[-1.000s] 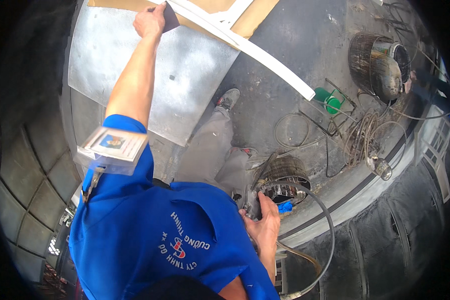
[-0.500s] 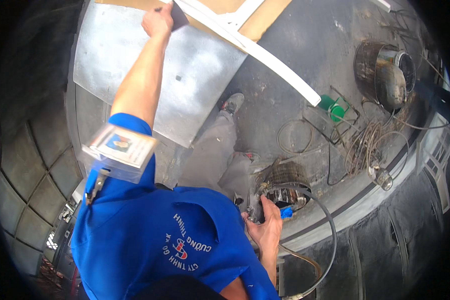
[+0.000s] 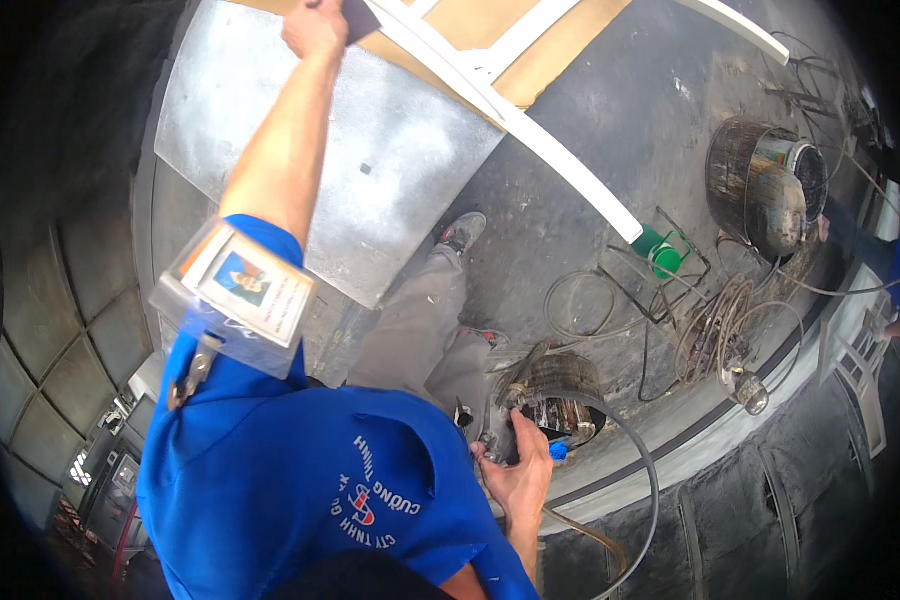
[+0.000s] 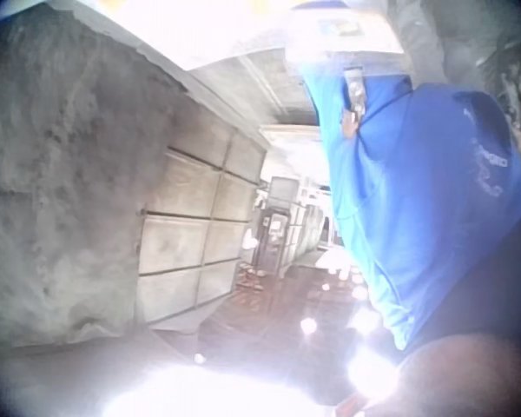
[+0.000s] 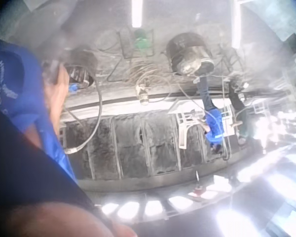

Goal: The person uses a spray gun to apply white paint to the frame of a chair, then wipes the surface with a blue cloth. The person repositions the chair and repeats the spray and wipe steps on different sides.

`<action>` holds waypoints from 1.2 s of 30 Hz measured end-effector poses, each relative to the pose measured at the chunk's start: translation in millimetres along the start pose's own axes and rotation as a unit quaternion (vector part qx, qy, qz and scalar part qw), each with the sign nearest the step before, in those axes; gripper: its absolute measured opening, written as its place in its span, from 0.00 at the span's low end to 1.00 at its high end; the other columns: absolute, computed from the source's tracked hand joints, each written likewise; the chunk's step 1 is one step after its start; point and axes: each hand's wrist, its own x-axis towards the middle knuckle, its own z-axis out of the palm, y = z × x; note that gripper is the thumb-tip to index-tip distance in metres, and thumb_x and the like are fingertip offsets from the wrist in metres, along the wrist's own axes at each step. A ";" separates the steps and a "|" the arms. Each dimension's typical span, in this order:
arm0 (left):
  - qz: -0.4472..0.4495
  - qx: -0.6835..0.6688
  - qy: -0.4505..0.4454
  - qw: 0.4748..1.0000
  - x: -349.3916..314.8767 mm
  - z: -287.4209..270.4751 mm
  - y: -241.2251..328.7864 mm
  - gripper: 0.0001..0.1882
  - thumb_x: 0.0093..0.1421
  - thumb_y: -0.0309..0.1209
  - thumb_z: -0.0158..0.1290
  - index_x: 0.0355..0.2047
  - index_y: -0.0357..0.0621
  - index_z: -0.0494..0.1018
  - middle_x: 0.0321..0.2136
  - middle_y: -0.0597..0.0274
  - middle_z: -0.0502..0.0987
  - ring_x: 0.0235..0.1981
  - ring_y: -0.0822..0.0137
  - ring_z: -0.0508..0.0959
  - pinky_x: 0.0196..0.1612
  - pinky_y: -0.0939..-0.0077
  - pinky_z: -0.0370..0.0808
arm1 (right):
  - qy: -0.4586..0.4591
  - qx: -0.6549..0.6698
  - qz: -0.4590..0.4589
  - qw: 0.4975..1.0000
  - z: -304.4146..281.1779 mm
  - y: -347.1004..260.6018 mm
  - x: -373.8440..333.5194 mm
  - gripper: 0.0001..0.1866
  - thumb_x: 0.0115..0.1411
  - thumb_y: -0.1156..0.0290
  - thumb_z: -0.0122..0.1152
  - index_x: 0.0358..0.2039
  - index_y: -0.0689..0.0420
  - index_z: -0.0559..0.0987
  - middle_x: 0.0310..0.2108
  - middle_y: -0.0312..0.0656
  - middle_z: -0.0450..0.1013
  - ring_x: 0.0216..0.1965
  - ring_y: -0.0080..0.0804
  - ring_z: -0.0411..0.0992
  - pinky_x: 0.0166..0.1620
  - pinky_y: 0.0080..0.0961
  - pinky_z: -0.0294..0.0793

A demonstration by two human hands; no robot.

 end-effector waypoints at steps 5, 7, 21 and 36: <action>-0.021 -0.014 0.010 1.000 -1.9 -4.0 18.2 0.20 0.54 0.45 0.68 0.36 0.41 0.84 0.38 0.48 0.85 0.44 0.50 0.83 0.49 0.59 0.79 | 0.003 -0.012 0.012 1.000 -2.4 3.3 1.2 0.40 0.39 0.65 0.84 0.54 0.66 0.79 0.51 0.56 0.78 0.53 0.53 0.76 0.56 0.41 0.75; -0.060 -0.030 -0.003 0.998 -10.5 -4.6 20.4 0.19 0.54 0.44 0.68 0.36 0.40 0.83 0.38 0.48 0.85 0.43 0.50 0.83 0.49 0.59 0.79 | 0.010 -0.018 0.022 1.000 -2.6 5.7 1.4 0.40 0.39 0.64 0.84 0.54 0.66 0.79 0.51 0.56 0.78 0.53 0.53 0.76 0.56 0.42 0.75; 0.019 0.064 -0.155 0.986 -73.0 24.2 -47.0 0.30 0.54 0.55 0.65 0.42 0.37 0.82 0.43 0.45 0.83 0.50 0.48 0.81 0.55 0.58 0.75 | 0.013 -0.023 -0.008 1.000 -3.1 8.0 -2.5 0.40 0.41 0.60 0.83 0.54 0.65 0.79 0.51 0.58 0.78 0.53 0.54 0.76 0.56 0.41 0.76; -0.014 0.145 -0.243 0.959 -80.7 63.9 -48.1 0.28 0.58 0.56 0.62 0.41 0.41 0.83 0.44 0.48 0.84 0.49 0.48 0.82 0.53 0.54 0.77 | 0.023 -0.014 -0.019 0.999 -9.4 -9.1 3.0 0.39 0.44 0.61 0.81 0.56 0.66 0.78 0.52 0.59 0.77 0.55 0.56 0.75 0.59 0.42 0.74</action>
